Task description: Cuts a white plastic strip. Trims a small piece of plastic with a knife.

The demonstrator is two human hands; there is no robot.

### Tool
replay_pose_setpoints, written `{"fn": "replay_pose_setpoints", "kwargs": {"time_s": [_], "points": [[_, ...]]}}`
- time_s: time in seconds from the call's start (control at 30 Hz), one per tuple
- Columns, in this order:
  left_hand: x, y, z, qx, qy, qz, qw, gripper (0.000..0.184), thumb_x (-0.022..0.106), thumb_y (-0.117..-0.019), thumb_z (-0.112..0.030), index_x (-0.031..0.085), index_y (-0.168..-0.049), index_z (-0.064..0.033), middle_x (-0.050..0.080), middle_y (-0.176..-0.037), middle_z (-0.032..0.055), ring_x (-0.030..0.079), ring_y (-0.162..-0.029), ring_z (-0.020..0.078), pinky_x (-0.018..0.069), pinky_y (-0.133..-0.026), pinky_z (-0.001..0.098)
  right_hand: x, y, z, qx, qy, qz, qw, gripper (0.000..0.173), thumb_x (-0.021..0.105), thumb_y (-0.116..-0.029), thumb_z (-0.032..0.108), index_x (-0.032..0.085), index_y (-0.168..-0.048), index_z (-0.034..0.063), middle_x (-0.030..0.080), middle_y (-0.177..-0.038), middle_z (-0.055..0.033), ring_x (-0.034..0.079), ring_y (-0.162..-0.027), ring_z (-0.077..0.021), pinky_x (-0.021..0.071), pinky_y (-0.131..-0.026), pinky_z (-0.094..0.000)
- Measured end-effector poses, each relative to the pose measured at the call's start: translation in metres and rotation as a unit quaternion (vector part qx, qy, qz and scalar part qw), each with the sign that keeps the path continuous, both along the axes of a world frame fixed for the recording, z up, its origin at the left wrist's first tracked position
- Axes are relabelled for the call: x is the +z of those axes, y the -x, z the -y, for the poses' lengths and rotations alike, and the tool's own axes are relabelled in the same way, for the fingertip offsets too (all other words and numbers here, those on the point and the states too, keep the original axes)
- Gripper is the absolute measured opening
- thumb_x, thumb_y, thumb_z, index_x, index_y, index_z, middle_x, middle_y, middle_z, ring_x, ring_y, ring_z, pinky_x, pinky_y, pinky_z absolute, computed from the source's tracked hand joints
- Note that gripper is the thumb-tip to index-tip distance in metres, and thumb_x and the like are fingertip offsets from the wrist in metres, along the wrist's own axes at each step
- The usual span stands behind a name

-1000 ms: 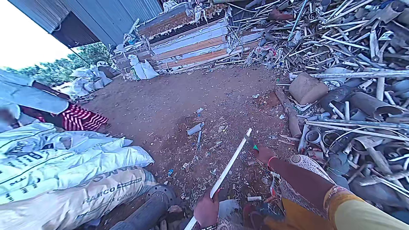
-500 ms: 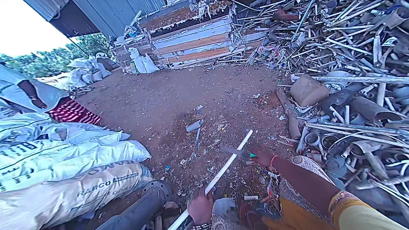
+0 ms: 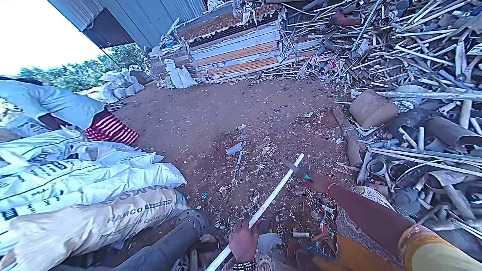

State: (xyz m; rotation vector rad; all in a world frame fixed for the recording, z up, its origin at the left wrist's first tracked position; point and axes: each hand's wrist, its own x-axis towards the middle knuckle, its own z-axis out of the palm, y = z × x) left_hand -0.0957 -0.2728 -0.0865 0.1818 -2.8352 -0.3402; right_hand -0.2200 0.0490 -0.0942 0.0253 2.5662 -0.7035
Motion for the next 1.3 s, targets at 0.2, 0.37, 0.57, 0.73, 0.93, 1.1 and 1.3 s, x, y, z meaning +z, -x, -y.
{"fn": "replay_pose_setpoints", "kwargs": {"time_s": [0.2, 0.37, 0.57, 0.73, 0.93, 1.1, 1.3], "points": [[0.018, 0.008, -0.013, 0.037, -0.016, 0.206, 0.978, 0.046, 0.059, -0.1036, -0.042, 0.068, -0.130, -0.0049, 0.072, -0.117, 0.0236, 0.069, -0.110, 0.0429, 0.0529, -0.094, 0.0598, 0.002, -0.018, 0.027, 0.073, -0.017, -0.021, 0.997, 0.057, 0.042, -0.1102, 0.048, 0.051, -0.140, -0.0004, 0.066, -0.123, -0.0282, 0.065, -0.117, -0.0451, 0.0489, -0.098, -0.0637], [0.021, 0.008, -0.013, 0.057, -0.019, 0.184, 0.981, 0.044, 0.064, -0.1015, -0.036, 0.067, -0.131, -0.0037, 0.071, -0.121, 0.0230, 0.068, -0.114, 0.0410, 0.0503, -0.100, 0.0571, 0.005, -0.024, 0.041, -0.008, 0.016, 0.007, 1.000, 0.058, 0.039, -0.1111, 0.046, 0.048, -0.142, -0.0028, 0.063, -0.129, -0.0279, 0.063, -0.122, -0.0429, 0.0482, -0.101, -0.0607], [0.019, 0.015, -0.016, 0.059, -0.053, 0.224, 0.971, 0.042, 0.061, -0.1014, -0.019, 0.060, -0.140, -0.0040, 0.064, -0.136, 0.0214, 0.060, -0.128, 0.0382, 0.0430, -0.111, 0.0540, 0.008, -0.071, 0.096, 0.242, 0.001, 0.006, 0.970, 0.054, 0.045, -0.1097, 0.046, 0.052, -0.138, 0.0008, 0.067, -0.118, -0.0281, 0.066, -0.112, -0.0469, 0.0496, -0.093, -0.0653], [0.019, 0.016, -0.015, 0.042, -0.018, 0.243, 0.969, 0.041, 0.060, -0.1027, -0.020, 0.061, -0.140, -0.0038, 0.064, -0.136, 0.0202, 0.059, -0.130, 0.0366, 0.0428, -0.112, 0.0516, 0.006, -0.065, 0.093, 0.184, -0.025, -0.006, 0.983, 0.055, 0.044, -0.1091, 0.048, 0.053, -0.137, 0.0021, 0.067, -0.119, -0.0267, 0.066, -0.113, -0.0458, 0.0500, -0.093, -0.0640], [0.019, 0.010, -0.015, 0.040, -0.017, 0.199, 0.979, 0.039, 0.062, -0.1016, -0.018, 0.063, -0.137, -0.0032, 0.066, -0.132, 0.0210, 0.061, -0.127, 0.0380, 0.0445, -0.109, 0.0531, 0.010, -0.032, 0.062, -0.035, 0.014, 0.016, 0.999, 0.060, 0.040, -0.1101, 0.050, 0.053, -0.137, -0.0017, 0.064, -0.127, -0.0262, 0.064, -0.121, -0.0413, 0.0489, -0.100, -0.0597], [0.016, 0.014, -0.021, 0.022, 0.014, 0.215, 0.976, 0.037, 0.061, -0.1009, -0.015, 0.064, -0.136, -0.0033, 0.066, -0.133, 0.0200, 0.059, -0.130, 0.0373, 0.0433, -0.110, 0.0527, 0.017, -0.070, 0.095, 0.174, -0.012, 0.025, 0.984, 0.056, 0.044, -0.1098, 0.047, 0.053, -0.136, -0.0019, 0.065, -0.122, -0.0283, 0.064, -0.117, -0.0455, 0.0492, -0.097, -0.0639], [0.003, 0.011, -0.025, -0.011, 0.051, 0.180, 0.982, 0.034, 0.059, -0.0992, -0.008, 0.067, -0.132, -0.0015, 0.070, -0.126, 0.0207, 0.063, -0.123, 0.0379, 0.0455, -0.107, 0.0525, 0.010, -0.051, 0.085, 0.067, 0.006, 0.053, 0.996, 0.059, 0.041, -0.1103, 0.048, 0.051, -0.142, -0.0003, 0.063, -0.130, -0.0263, 0.062, -0.124, -0.0423, 0.0472, -0.102, -0.0613]]}}
